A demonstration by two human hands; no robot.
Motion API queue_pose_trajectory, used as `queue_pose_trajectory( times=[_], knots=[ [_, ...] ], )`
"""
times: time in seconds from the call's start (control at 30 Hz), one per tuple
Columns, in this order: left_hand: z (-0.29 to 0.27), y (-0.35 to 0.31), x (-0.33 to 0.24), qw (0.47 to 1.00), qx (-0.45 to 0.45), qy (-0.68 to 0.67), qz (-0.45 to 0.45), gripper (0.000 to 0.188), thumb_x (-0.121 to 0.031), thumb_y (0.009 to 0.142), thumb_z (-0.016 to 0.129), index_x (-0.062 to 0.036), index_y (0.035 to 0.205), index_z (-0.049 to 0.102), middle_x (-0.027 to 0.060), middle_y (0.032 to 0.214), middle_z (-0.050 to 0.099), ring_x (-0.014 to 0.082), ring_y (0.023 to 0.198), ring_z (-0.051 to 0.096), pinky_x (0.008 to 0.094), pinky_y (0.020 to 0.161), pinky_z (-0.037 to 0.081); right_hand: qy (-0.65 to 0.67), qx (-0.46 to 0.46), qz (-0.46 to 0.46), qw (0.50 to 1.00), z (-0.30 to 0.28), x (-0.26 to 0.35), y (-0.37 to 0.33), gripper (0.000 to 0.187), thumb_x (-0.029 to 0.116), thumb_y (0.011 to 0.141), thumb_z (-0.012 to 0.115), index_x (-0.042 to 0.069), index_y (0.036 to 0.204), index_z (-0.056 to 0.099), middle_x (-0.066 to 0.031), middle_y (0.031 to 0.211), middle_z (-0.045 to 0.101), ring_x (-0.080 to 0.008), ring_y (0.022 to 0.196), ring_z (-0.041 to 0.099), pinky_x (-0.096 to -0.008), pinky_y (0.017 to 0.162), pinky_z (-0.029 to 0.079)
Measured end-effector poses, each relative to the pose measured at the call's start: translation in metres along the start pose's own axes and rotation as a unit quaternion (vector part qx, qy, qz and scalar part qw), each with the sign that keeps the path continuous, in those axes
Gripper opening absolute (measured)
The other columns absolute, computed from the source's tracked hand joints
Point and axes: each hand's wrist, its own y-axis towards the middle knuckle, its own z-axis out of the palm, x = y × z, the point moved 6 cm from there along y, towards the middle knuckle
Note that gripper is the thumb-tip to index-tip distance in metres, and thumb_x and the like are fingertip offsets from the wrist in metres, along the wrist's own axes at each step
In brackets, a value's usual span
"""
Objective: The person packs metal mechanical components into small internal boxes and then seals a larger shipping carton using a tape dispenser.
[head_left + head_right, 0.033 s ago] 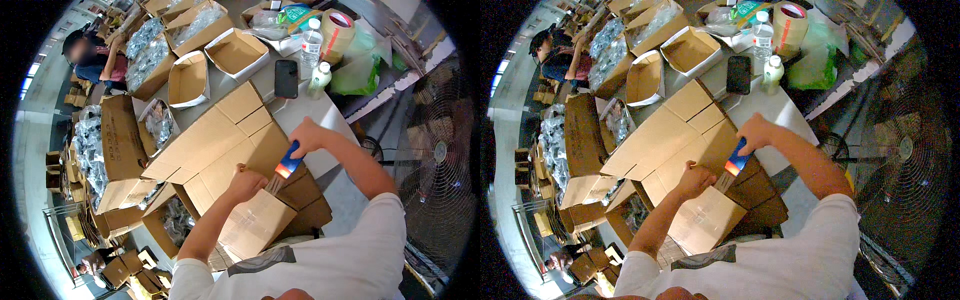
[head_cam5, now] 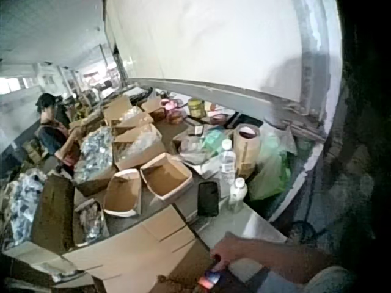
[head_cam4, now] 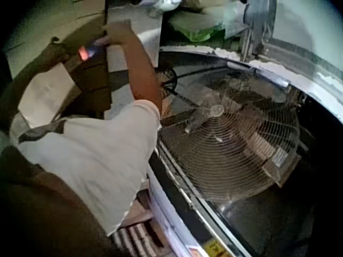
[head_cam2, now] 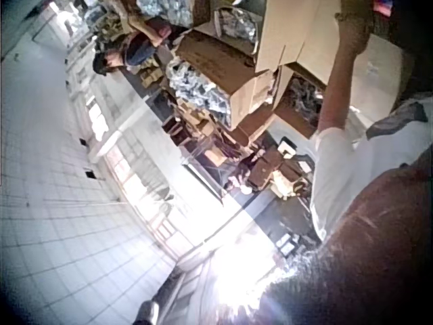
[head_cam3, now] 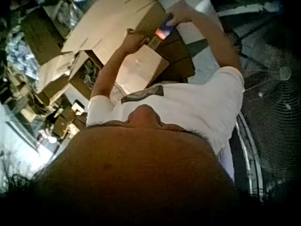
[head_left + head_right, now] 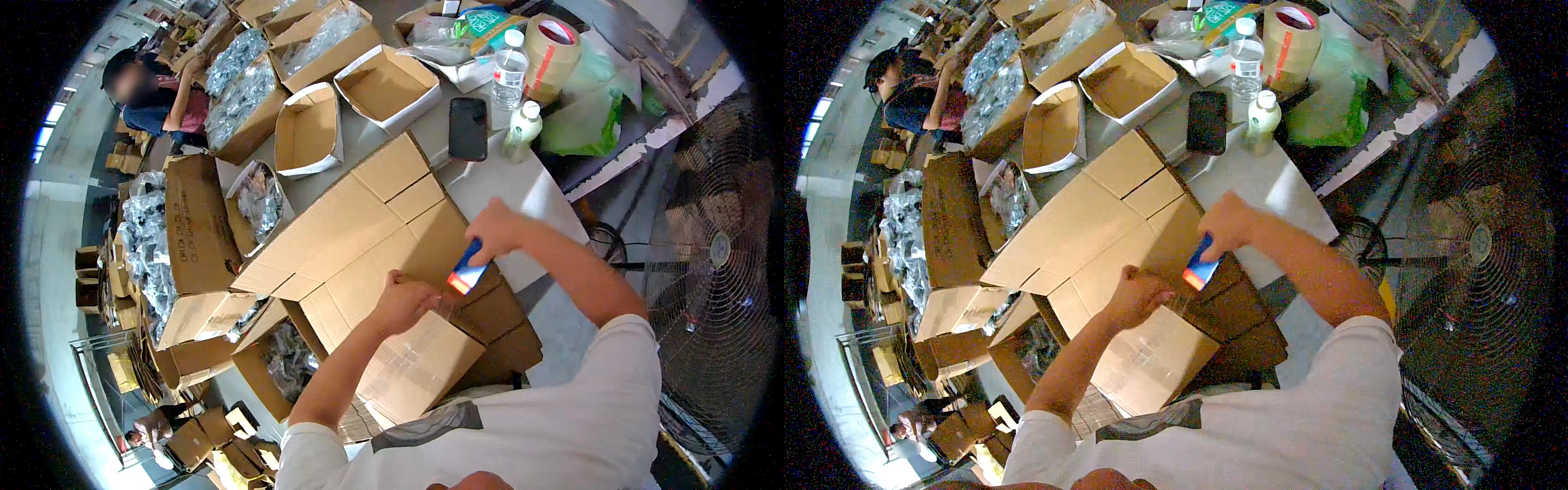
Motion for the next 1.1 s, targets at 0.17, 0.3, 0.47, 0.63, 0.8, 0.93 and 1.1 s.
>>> queue_pose_trajectory(
  times=[0.17,0.3,0.47,0.63,0.8,0.93,1.1],
  knots=[
    [0.016,-0.02,-0.045,0.988,0.034,0.145,0.039,0.054,-0.059,0.083,0.044,-0.0118,0.096,0.066,0.0018,0.099,0.063,0.0186,0.104,0.052,0.0578,0.097,0.018,-0.079,0.038,0.036,0.995,0.008,0.074,0.006,0.035,0.046,0.068,0.064,0.014,0.078,0.068,-0.0075,0.071,0.065,-0.0238,0.072,0.063,-0.0384,0.077,0.035],
    [0.018,0.01,-0.062,0.921,0.299,0.238,-0.071,0.063,-0.063,0.083,0.037,-0.0104,0.102,0.066,0.0037,0.101,0.064,0.0217,0.107,0.051,0.0599,0.1,0.013,-0.16,0.004,0.092,0.983,-0.026,0.055,0.0,0.035,0.047,0.07,0.063,0.013,0.079,0.066,-0.0082,0.071,0.064,-0.0234,0.072,0.062,-0.0398,0.077,0.035],
    [0.027,-0.005,-0.06,0.964,-0.013,0.234,-0.122,0.072,-0.068,0.079,0.038,-0.0105,0.117,0.059,0.0097,0.137,0.041,0.0267,0.132,0.028,0.067,0.1,0.006,-0.003,-0.256,0.268,0.929,-0.03,0.002,-0.069,0.033,0.034,0.076,0.065,0.011,0.1,0.06,-0.0097,0.094,0.062,-0.027,0.092,0.057,-0.047,0.083,0.036],
    [0.04,-0.117,-0.021,0.936,-0.151,0.027,-0.317,0.066,-0.054,0.085,0.042,-0.0196,0.14,0.032,0.0098,0.15,0.017,0.0299,0.139,0.009,0.0696,0.097,-0.006,-0.039,-0.256,0.371,0.892,0.111,-0.045,-0.127,0.043,0.024,0.073,0.069,0.008,0.11,0.054,-0.0134,0.108,0.056,-0.0317,0.103,0.051,-0.0485,0.087,0.036],
    [0.089,-0.318,0.095,0.798,-0.277,0.271,-0.461,0.038,-0.031,0.089,0.046,-0.0112,0.122,0.046,0.0149,0.134,0.039,0.0296,0.124,0.036,0.0527,0.095,0.033,0.189,-0.462,0.231,0.835,0.121,0.053,-0.117,0.042,0.028,0.076,0.067,0.002,0.107,0.054,-0.0162,0.105,0.057,-0.0309,0.099,0.052,-0.0416,0.084,0.039],
    [0.155,-0.306,0.133,0.501,-0.462,-0.687,-0.253,0.067,-0.065,0.084,0.04,-0.0144,0.128,0.042,0.0062,0.13,0.045,0.0217,0.119,0.041,0.0466,0.094,0.035,0.715,-0.343,0.194,0.577,0.212,0.098,-0.077,0.036,0.037,0.088,0.052,0.004,0.1,0.06,-0.0076,0.099,0.059,-0.0178,0.094,0.053,-0.0331,0.084,0.041],
    [0.078,-0.242,0.051,0.693,-0.414,-0.543,-0.231,0.073,-0.058,0.083,0.041,-0.012,0.138,0.031,0.0104,0.141,0.033,0.0329,0.125,0.034,0.049,0.101,0.03,0.775,-0.396,0.18,0.459,0.212,0.142,-0.105,0.037,0.036,0.089,0.05,0.007,0.11,0.057,-0.0026,0.099,0.056,-0.0138,0.097,0.05,-0.0293,0.088,0.04]
  ],
)
